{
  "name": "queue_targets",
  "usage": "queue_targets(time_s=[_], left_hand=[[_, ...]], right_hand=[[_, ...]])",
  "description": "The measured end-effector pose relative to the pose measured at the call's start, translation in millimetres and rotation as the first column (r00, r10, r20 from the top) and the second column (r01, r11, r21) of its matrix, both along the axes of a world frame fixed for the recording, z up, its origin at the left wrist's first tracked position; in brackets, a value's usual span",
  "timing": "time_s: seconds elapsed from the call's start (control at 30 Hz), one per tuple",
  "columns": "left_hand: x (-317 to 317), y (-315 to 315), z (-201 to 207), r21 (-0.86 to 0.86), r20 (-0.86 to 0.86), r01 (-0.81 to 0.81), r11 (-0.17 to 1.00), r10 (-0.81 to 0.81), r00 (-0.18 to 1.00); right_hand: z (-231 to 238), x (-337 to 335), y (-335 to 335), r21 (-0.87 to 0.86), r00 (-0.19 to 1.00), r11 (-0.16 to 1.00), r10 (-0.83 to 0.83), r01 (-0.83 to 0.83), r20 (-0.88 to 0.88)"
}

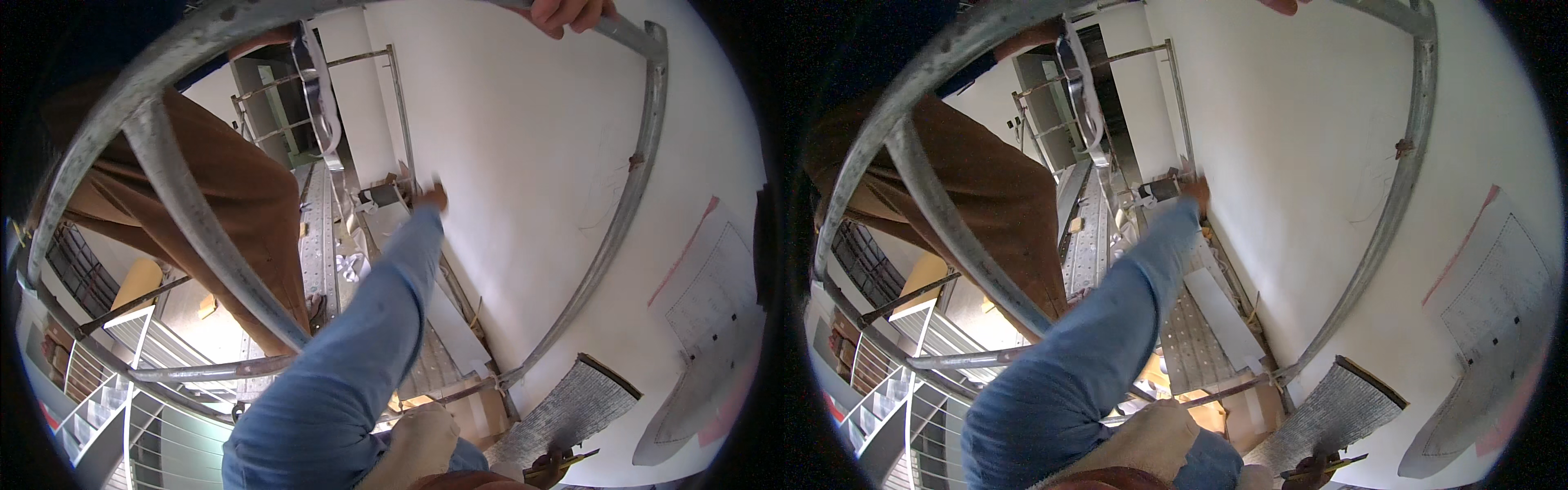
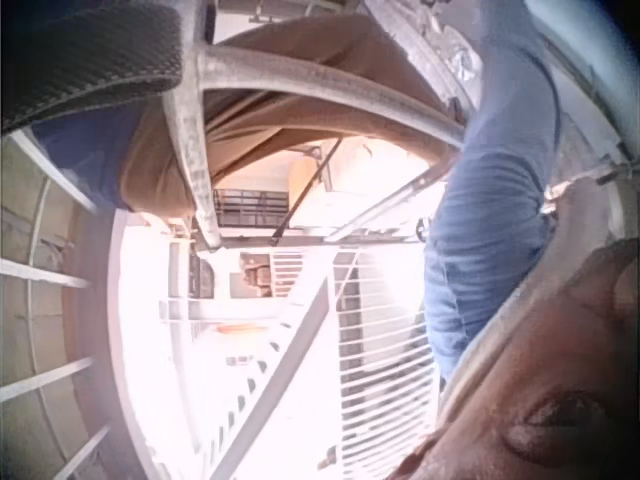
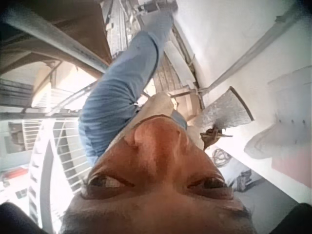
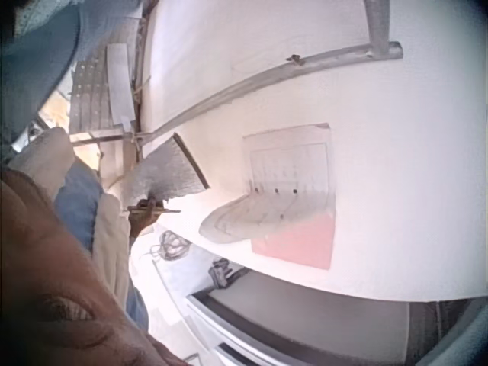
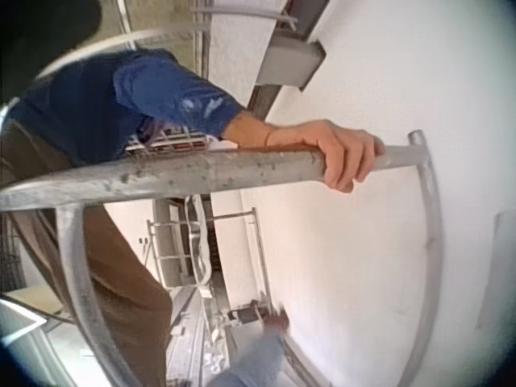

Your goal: The person handles a long metal sheet, positions it on a scaffolding platform, and uses a yellow utility knife to cut or score the sheet. The person repeatedly adjusts the sheet's position and continues cutting along its length.

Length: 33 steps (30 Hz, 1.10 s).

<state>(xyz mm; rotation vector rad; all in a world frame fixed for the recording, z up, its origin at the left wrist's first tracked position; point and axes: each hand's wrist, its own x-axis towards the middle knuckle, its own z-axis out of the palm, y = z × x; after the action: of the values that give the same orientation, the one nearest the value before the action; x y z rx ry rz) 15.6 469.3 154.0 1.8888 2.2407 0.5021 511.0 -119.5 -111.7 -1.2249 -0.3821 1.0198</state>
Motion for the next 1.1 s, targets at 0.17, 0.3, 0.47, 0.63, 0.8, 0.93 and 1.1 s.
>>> queue_targets(time_s=[0.17, 0.3, 0.47, 0.63, 0.8, 0.93, 1.1], left_hand=[[124.5, -207.1, -299.2, -0.268, -0.013, 0.187, 0.945, -0.198, 0.980], [167.0, -425.0, -375.9, -0.550, 0.010, 0.331, 0.767, -0.390, 0.921], [160.6, -592.1, -371.2, -0.630, 0.261, 0.314, 0.710, -0.187, 0.947], [155.9, -719.3, -354.0, -0.614, 0.339, 0.192, 0.766, 0.036, 0.940], [172.0, -821.0, -337.5, -0.600, 0.402, 0.080, 0.796, 0.213, 0.890], [186.8, -878.8, -328.9, -0.609, 0.447, 0.017, 0.793, 0.326, 0.833], [192.6, -927.2, -332.4, -0.629, 0.491, -0.047, 0.776, 0.443, 0.750]], right_hand=[[7.3, 7.3, -5.9, 0.076, 0.998, 0.997, -0.026, 0.030, -0.057], [-0.1, 35.0, -27.8, 0.016, 0.986, 0.998, 0.059, -0.058, -0.154], [5.7, 57.8, -54.8, 0.130, 0.962, 0.970, 0.226, -0.207, -0.153], [50.8, 58.2, -96.8, 0.069, 0.961, 0.969, 0.245, -0.238, -0.128], [73.0, 64.6, -142.3, 0.134, 0.914, 0.906, 0.389, -0.402, 0.111], [70.8, 63.1, -171.0, 0.090, 0.889, 0.908, 0.419, -0.409, -0.183], [73.6, 57.4, -196.2, 0.070, 0.869, 0.887, 0.462, -0.457, -0.174]])
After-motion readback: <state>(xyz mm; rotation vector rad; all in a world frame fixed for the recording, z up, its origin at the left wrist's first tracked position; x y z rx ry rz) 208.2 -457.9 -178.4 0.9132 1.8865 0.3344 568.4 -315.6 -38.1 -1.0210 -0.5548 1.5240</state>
